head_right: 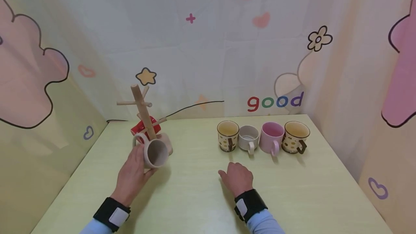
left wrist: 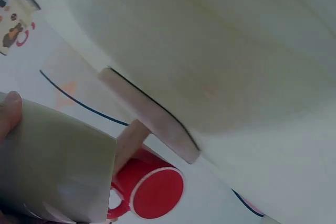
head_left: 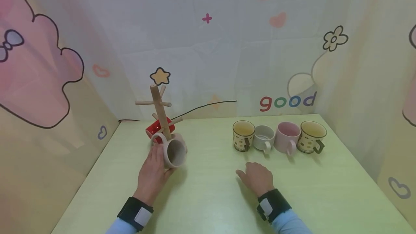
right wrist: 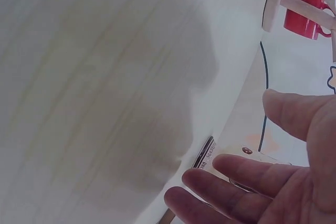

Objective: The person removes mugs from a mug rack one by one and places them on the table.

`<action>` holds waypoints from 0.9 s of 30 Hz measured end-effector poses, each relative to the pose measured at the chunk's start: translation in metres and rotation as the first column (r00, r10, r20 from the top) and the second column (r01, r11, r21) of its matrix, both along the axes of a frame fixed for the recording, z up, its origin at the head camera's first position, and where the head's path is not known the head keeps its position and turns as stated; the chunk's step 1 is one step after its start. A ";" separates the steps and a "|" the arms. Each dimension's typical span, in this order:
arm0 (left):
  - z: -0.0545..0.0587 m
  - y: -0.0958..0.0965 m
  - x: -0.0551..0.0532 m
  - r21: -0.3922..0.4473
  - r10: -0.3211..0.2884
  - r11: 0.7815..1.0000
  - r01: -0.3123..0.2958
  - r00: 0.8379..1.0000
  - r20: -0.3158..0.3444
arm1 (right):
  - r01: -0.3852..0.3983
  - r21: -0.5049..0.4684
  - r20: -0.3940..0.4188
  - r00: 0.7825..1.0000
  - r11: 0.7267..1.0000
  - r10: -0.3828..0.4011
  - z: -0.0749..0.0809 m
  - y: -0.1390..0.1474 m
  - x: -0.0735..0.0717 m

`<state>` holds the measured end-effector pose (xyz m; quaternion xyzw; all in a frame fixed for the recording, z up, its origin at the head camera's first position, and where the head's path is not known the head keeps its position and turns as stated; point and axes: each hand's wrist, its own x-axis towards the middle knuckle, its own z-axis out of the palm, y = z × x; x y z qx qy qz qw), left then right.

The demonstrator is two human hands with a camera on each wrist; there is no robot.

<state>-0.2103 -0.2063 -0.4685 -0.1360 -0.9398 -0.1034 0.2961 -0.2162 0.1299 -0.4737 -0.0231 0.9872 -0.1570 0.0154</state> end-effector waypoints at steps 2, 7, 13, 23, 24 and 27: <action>0.003 0.005 0.002 0.036 -0.027 0.999 0.026 0.999 0.024 | -0.001 0.001 -0.002 1.000 1.000 0.001 0.001 0.000 0.000; 0.011 0.018 0.004 0.179 -0.075 0.983 0.044 0.982 0.172 | 0.001 -0.001 -0.004 1.000 1.000 -0.001 0.002 0.000 0.000; 0.020 0.028 -0.002 0.387 -0.190 0.920 0.057 0.931 0.313 | -0.003 -0.007 -0.014 1.000 1.000 0.003 0.003 0.000 0.000; 0.018 0.037 -0.015 0.683 -0.497 0.726 0.083 0.749 0.437 | -0.019 -0.050 -0.021 1.000 0.999 0.017 0.004 -0.001 0.001; 0.018 0.038 -0.016 0.698 -0.522 0.712 0.080 0.725 0.450 | -0.019 -0.054 -0.019 1.000 0.998 0.018 0.004 -0.001 0.001; 0.017 0.040 -0.019 0.719 -0.581 0.691 0.076 0.650 0.490 | -0.022 -0.070 -0.013 1.000 0.997 0.021 0.003 -0.001 0.000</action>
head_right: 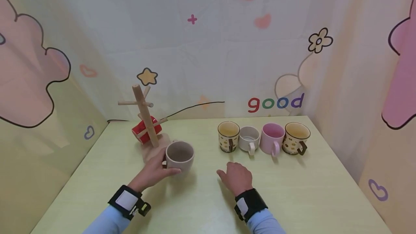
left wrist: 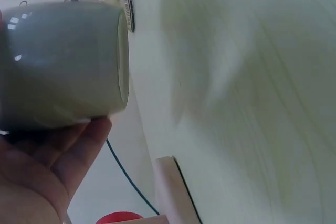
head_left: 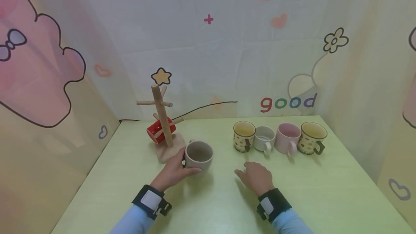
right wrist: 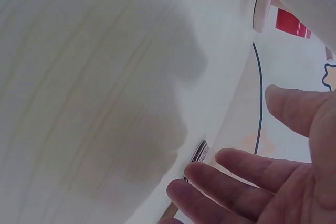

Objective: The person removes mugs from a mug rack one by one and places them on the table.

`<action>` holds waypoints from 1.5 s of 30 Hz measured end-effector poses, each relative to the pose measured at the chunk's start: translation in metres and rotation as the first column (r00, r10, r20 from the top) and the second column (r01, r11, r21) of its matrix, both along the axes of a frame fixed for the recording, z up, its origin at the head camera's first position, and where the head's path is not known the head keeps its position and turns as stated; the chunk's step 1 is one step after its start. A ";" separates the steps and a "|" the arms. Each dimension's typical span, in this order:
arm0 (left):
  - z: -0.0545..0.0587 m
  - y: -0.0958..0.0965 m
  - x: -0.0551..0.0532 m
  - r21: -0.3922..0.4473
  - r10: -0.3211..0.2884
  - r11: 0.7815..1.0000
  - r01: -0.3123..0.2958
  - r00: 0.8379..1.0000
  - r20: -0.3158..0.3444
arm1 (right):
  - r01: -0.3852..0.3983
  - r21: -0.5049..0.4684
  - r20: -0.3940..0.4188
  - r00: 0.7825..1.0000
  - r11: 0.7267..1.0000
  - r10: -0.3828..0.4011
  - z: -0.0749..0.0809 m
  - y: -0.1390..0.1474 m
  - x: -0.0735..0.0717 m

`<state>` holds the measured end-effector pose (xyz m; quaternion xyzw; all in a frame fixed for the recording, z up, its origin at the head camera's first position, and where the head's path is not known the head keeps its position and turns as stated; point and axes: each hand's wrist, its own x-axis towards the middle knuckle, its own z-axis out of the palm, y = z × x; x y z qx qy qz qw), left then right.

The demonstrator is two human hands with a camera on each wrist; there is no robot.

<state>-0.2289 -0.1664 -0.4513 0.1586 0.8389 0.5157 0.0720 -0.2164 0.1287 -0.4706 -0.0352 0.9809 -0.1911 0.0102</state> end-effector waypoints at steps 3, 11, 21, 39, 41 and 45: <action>0.000 0.002 -0.003 0.026 -0.095 0.995 0.093 0.994 0.050 | -0.009 -0.021 0.010 1.000 1.000 0.009 0.000 0.000 -0.001; -0.002 0.004 -0.004 0.066 -0.284 0.959 0.277 0.943 0.175 | -0.101 -0.070 0.017 0.995 0.992 0.103 0.004 -0.003 -0.004; -0.006 0.013 -0.004 0.079 -0.437 0.899 0.432 0.863 0.252 | -0.332 -0.234 -0.001 0.940 0.914 0.341 0.013 -0.010 -0.003; -0.005 0.016 -0.003 0.151 -0.639 0.760 0.632 0.684 0.350 | -0.608 -0.367 -0.061 0.771 0.704 0.634 0.017 -0.012 -0.006; -0.005 0.015 -0.002 0.153 -0.653 0.747 0.647 0.671 0.351 | -0.620 -0.360 -0.046 0.758 0.697 0.650 0.019 -0.011 -0.007; -0.004 0.014 -0.002 0.166 -0.674 0.725 0.669 0.640 0.368 | -0.621 -0.378 -0.003 0.742 0.687 0.670 0.020 -0.011 -0.008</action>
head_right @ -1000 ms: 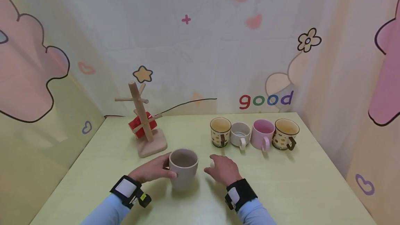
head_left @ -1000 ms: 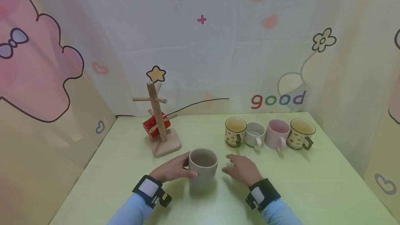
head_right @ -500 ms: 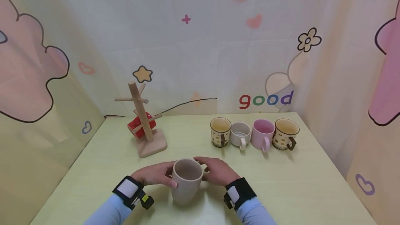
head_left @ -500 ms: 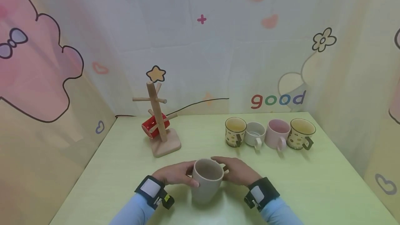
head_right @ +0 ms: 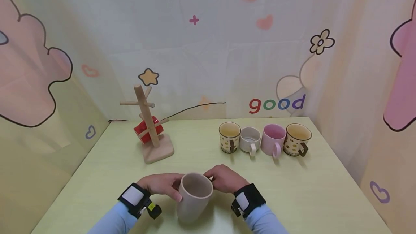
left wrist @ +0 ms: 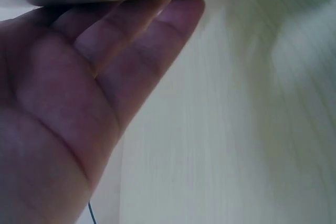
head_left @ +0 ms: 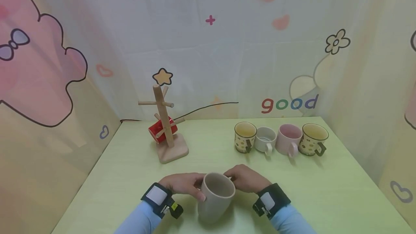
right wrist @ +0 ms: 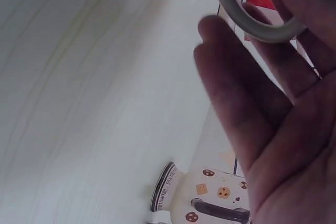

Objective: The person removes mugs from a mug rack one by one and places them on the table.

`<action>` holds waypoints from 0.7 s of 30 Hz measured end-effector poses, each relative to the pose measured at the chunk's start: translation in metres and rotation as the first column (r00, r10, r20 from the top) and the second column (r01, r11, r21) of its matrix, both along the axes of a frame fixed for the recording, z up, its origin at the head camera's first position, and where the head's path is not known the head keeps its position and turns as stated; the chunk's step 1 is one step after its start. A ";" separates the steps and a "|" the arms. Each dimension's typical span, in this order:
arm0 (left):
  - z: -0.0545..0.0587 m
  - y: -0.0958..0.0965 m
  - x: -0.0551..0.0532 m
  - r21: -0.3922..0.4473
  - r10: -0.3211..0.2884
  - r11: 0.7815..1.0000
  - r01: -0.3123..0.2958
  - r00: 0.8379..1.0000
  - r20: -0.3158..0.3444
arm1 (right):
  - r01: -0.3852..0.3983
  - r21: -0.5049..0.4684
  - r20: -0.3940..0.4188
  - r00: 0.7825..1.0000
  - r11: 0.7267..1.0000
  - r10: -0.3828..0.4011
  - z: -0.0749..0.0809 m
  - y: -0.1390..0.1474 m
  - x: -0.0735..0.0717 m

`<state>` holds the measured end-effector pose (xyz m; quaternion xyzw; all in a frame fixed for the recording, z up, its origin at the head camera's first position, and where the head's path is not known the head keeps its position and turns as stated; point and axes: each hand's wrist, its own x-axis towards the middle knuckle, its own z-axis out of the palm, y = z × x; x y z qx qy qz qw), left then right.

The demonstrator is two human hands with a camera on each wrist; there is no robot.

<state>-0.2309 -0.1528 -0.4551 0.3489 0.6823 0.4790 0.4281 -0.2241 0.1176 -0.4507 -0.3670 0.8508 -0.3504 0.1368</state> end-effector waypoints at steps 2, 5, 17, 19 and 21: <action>0.000 -0.002 0.000 0.001 -0.009 1.000 0.008 1.000 0.013 | -0.005 -0.001 0.019 1.000 1.000 0.005 0.000 0.000 0.000; 0.000 -0.006 -0.001 0.009 0.002 1.000 -0.002 1.000 0.023 | -0.011 -0.004 0.026 1.000 1.000 0.011 -0.002 0.001 0.000; -0.002 -0.024 -0.003 0.053 0.292 0.955 -0.293 0.956 0.027 | 0.126 -0.017 0.032 0.992 0.992 -0.125 -0.004 0.007 0.000; -0.002 -0.024 -0.005 0.067 0.341 0.937 -0.342 0.940 0.031 | 0.149 -0.037 0.054 0.988 0.988 -0.147 -0.002 0.007 0.000; -0.003 -0.023 -0.006 0.083 0.373 0.924 -0.374 0.927 0.030 | 0.169 -0.050 0.070 0.984 0.984 -0.165 0.000 0.007 0.001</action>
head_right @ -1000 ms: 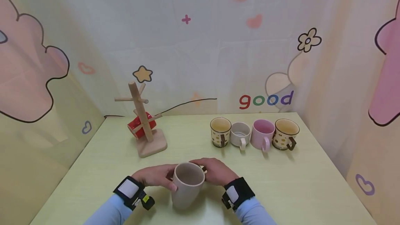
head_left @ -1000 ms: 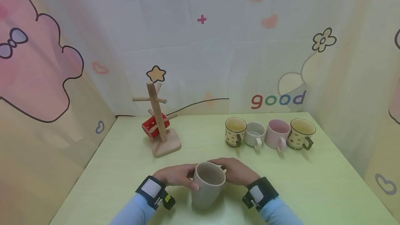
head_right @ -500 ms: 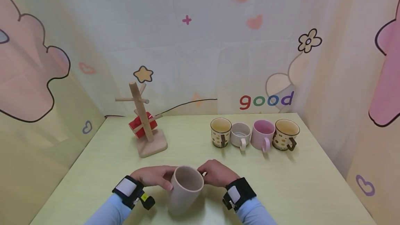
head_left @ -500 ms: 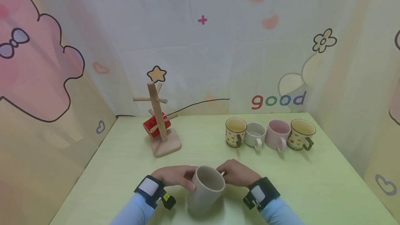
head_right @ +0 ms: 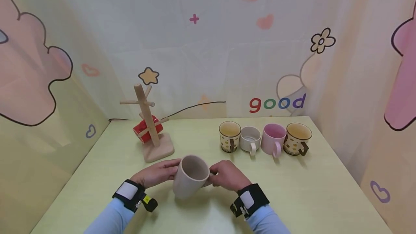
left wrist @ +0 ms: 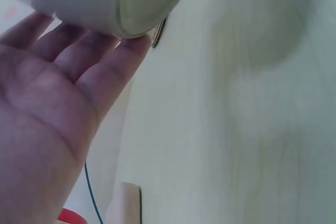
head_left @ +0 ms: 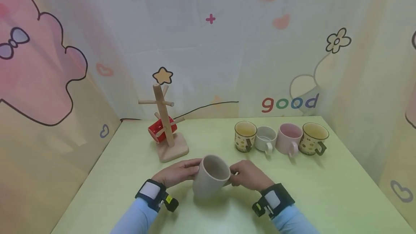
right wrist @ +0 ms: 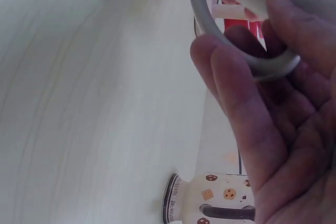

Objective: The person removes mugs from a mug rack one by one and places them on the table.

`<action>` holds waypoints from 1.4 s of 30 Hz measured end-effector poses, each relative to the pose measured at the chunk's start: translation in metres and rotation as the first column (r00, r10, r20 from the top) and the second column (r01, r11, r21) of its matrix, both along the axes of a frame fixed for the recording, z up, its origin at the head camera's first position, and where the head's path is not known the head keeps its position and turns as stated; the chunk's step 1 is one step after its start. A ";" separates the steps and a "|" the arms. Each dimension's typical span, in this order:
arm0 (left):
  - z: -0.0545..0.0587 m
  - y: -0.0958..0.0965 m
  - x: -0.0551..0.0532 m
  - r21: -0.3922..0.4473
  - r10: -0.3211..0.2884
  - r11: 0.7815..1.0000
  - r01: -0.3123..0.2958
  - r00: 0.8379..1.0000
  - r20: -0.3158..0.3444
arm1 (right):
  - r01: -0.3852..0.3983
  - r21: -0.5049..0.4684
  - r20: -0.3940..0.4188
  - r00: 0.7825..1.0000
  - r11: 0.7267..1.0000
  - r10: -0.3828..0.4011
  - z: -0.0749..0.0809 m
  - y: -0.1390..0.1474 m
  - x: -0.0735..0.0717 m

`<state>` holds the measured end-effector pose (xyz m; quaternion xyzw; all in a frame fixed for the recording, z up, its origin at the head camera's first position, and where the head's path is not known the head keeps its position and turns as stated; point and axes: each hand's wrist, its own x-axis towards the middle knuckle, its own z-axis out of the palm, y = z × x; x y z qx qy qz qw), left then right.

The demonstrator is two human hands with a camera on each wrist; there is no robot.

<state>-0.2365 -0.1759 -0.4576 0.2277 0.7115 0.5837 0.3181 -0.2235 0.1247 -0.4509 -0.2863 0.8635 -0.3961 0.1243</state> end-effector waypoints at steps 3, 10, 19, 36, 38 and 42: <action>0.000 0.001 -0.002 0.007 0.039 0.999 -0.039 0.999 -0.012 | 0.033 -0.009 0.003 0.999 0.999 -0.033 0.002 0.000 0.001; 0.000 0.004 -0.004 -0.031 0.117 0.992 -0.119 0.992 -0.051 | 0.125 -0.011 0.005 0.992 0.992 -0.125 0.007 0.001 0.004; 0.000 0.007 -0.003 -0.156 0.109 0.978 -0.141 0.974 -0.198 | 0.267 0.030 -0.047 0.963 0.963 -0.265 0.010 0.003 0.006; 0.005 0.018 0.003 -0.597 -0.082 0.612 -0.519 0.709 -0.700 | 0.467 0.074 -0.156 0.878 0.881 -0.452 0.017 0.017 0.010; 0.006 0.019 0.004 -0.621 -0.129 0.536 -0.572 0.671 -0.730 | 0.479 0.084 -0.156 0.872 0.874 -0.463 0.019 0.019 0.011; 0.006 0.019 0.007 -0.631 -0.180 0.439 -0.639 0.626 -0.759 | 0.510 0.103 -0.161 0.856 0.854 -0.491 0.023 0.025 0.014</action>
